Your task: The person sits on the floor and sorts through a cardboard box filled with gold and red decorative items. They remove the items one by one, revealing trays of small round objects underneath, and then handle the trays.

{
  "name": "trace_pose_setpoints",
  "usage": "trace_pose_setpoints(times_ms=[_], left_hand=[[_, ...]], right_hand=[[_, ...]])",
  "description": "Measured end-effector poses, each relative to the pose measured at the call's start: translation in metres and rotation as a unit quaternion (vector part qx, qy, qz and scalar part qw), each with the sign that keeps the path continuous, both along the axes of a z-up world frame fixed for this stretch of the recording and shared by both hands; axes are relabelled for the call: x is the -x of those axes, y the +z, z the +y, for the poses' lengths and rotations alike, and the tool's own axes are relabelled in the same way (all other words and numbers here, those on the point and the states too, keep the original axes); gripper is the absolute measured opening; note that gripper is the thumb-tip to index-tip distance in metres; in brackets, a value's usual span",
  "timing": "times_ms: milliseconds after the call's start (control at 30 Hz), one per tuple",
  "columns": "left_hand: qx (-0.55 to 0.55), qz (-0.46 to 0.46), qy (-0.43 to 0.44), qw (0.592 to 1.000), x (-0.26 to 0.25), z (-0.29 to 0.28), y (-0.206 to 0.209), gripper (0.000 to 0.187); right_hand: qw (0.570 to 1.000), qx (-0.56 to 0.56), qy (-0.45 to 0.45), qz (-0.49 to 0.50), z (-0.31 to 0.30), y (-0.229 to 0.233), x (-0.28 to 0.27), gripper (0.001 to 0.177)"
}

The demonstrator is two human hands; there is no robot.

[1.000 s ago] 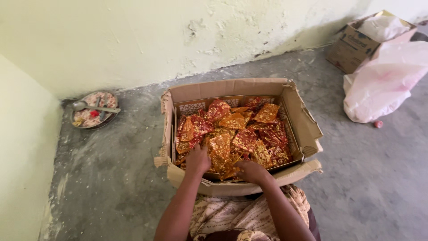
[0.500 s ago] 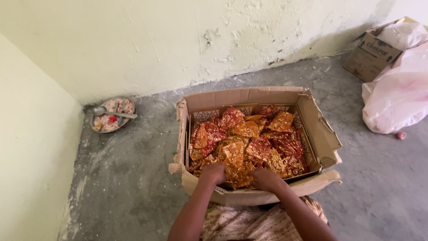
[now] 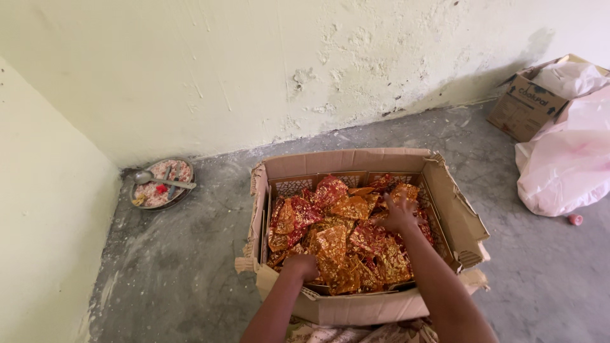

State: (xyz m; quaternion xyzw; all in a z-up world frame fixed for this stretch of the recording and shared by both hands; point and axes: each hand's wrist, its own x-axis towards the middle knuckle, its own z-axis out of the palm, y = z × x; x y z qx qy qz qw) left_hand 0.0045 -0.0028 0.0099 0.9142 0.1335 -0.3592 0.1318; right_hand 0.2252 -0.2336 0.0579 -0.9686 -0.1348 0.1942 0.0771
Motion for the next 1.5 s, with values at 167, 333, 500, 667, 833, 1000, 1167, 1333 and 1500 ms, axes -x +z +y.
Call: trace_pose_setpoints(times_ms=[167,333,500,667,833,1000,1167,1333,1500], left_hand=[[-0.015,0.024,-0.015,0.999,0.000,-0.008,0.019,0.042],[0.004,0.031,-0.011,0.999,-0.002,-0.009,0.007,0.042],[-0.005,0.021,-0.010,1.000,0.004,-0.010,0.000,0.044],[-0.012,-0.003,-0.009,1.000,0.010,-0.016,0.008,0.048],[0.007,-0.016,0.010,1.000,0.013,-0.018,0.015,0.045],[0.030,-0.056,0.003,0.998,0.019,-0.024,0.014,0.045],[0.026,-0.068,-0.003,0.997,0.023,-0.026,0.020,0.043],[0.039,-0.053,0.004,0.998,0.024,-0.026,0.026,0.046],[0.052,-0.035,0.013,0.998,0.019,-0.024,0.013,0.048]], right_hand=[[0.994,0.034,-0.028,0.103,-0.032,-0.068,-0.023,0.121],[0.985,0.023,0.052,0.164,-0.029,-0.105,0.002,0.136],[0.973,0.180,0.097,0.111,-0.008,-0.090,0.029,0.116],[0.992,0.069,0.104,0.030,-0.015,-0.092,0.019,0.071],[0.998,-0.057,-0.013,0.014,-0.028,-0.063,0.018,0.052],[0.995,-0.083,-0.022,-0.043,-0.036,-0.009,0.044,0.054],[0.978,-0.173,0.118,-0.008,0.001,-0.013,0.072,0.034],[0.906,-0.062,0.416,-0.039,0.039,-0.008,0.125,0.062],[0.801,0.185,0.564,-0.072,0.051,0.023,0.160,0.113]])
